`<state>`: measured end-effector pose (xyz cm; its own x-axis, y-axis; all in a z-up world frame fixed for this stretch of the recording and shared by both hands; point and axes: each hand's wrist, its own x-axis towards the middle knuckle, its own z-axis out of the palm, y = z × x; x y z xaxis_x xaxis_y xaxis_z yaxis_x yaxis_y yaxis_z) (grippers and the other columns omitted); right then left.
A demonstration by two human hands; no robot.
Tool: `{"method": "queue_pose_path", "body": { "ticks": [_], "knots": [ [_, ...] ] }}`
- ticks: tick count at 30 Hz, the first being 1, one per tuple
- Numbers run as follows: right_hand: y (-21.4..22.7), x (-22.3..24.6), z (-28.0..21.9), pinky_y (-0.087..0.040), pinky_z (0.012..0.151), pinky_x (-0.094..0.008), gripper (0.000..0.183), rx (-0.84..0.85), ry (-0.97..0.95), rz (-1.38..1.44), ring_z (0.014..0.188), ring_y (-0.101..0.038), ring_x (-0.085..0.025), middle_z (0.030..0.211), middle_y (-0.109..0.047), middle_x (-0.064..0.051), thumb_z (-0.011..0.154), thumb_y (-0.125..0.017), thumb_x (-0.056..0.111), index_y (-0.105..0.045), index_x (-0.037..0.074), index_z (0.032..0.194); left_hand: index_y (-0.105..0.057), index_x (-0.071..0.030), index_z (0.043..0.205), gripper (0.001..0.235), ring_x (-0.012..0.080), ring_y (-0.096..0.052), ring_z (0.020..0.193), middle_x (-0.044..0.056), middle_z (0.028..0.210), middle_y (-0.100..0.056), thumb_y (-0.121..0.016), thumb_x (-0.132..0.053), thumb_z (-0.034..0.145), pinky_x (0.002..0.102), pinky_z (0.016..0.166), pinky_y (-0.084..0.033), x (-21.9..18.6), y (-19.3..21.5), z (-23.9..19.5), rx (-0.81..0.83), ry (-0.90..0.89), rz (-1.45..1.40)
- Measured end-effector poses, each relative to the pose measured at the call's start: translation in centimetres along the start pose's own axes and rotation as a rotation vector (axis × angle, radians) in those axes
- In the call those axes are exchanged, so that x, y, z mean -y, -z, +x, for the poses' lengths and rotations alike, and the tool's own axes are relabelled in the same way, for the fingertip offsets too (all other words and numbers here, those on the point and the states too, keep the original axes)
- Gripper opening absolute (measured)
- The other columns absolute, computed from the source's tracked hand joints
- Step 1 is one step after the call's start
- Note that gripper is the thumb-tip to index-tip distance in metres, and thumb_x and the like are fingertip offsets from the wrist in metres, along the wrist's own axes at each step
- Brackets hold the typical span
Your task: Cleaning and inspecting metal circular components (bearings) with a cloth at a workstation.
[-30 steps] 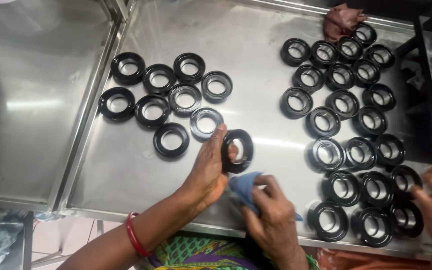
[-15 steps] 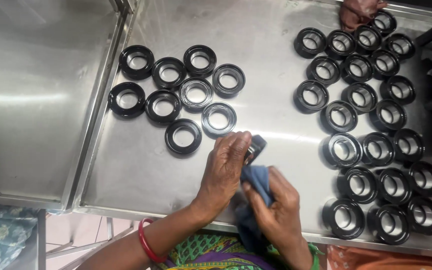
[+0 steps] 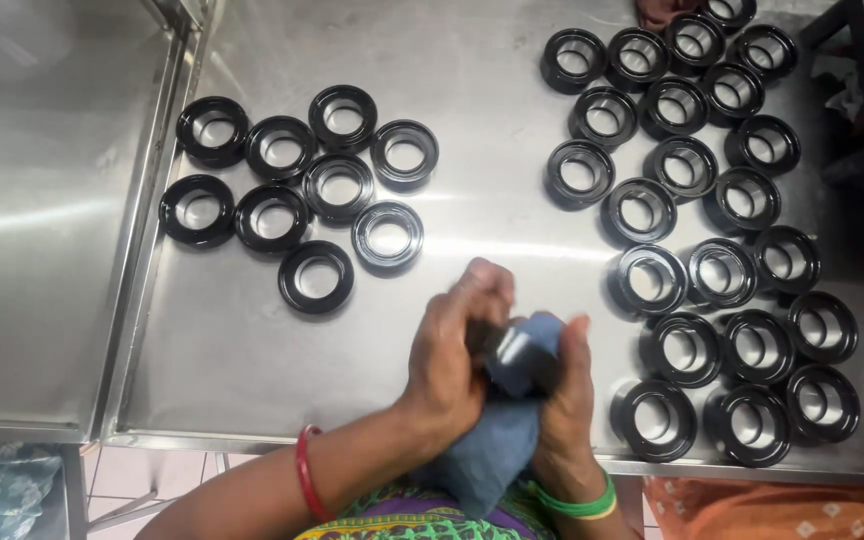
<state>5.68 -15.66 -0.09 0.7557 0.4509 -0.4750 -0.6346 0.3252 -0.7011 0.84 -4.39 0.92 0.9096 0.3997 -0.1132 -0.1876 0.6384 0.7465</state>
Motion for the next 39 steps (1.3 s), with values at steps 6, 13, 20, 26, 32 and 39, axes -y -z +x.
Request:
{"method": "queue_pose_path", "body": {
  "ticks": [6,13,20,26,32,39],
  "knots": [
    [0.8,-0.6,1.2,-0.044,0.055,-0.028,0.056,-0.074,0.62,-0.77,0.062,-0.053,-0.014,0.069,-0.058,-0.003,0.106,-0.052,0.054,-0.063,0.004,0.084,-0.054,-0.012,0.121,0.043,0.0081,-0.053,0.091,0.004,0.104,-0.049,-0.039,-0.049,0.104,0.023,0.087,-0.05,2.1,-2.0,-0.5,-0.304,0.023,0.097],
    [1.5,0.8,1.8,-0.05,0.057,-0.038,0.051,0.465,1.595,-1.279,0.067,-0.061,-0.027,0.08,-0.06,-0.013,0.101,-0.069,0.048,-0.056,0.0,0.087,-0.055,-0.005,0.113,0.058,0.0225,-0.056,0.093,0.012,0.1,-0.056,-0.032,-0.057,0.103,0.038,0.088,-0.048,-2.6,-1.3,-1.1,-0.164,0.613,-0.081],
    [-2.3,-2.0,0.1,-0.046,0.056,-0.03,0.05,0.146,0.951,-0.938,0.066,-0.057,-0.019,0.073,-0.057,-0.009,0.103,-0.049,0.047,-0.06,0.0,0.09,-0.059,-0.002,0.127,0.056,0.0247,-0.061,0.105,0.015,0.116,-0.061,-0.031,-0.05,0.113,0.038,0.094,-0.052,-3.7,1.2,-1.8,0.041,-0.538,0.706],
    [-2.4,2.2,5.0,-0.054,0.066,-0.033,0.058,0.233,0.385,-0.813,0.074,-0.066,-0.019,0.083,-0.069,-0.009,0.106,-0.043,0.05,-0.069,0.0,0.095,-0.059,-0.002,0.137,0.048,0.0291,-0.056,0.103,0.016,0.111,-0.06,-0.058,-0.037,0.104,0.043,0.092,-0.049,-6.3,7.6,-3.0,0.049,-0.755,1.24],
    [-8.9,6.8,5.7,-0.052,0.078,-0.047,0.045,0.181,0.598,-2.24,0.091,-0.062,-0.031,0.1,-0.071,-0.013,0.098,-0.054,0.052,-0.078,0.013,0.101,-0.064,-0.002,0.129,0.052,0.0298,-0.054,0.098,0.02,0.111,-0.059,-0.072,-0.037,0.092,0.042,0.082,-0.051,-6.3,16.0,-6.9,0.079,-0.693,1.603],
    [-14.4,2.7,11.4,-0.045,0.084,-0.045,0.059,0.782,1.245,-2.064,0.11,-0.056,-0.036,0.127,-0.059,-0.023,0.078,-0.077,0.031,-0.064,0.023,0.135,-0.058,-0.007,0.134,0.065,0.0363,-0.053,0.112,0.024,0.125,-0.051,-0.076,-0.047,0.085,0.047,0.087,-0.051,-9.9,21.3,-6.4,-0.081,-0.498,1.973]
  ]
}}
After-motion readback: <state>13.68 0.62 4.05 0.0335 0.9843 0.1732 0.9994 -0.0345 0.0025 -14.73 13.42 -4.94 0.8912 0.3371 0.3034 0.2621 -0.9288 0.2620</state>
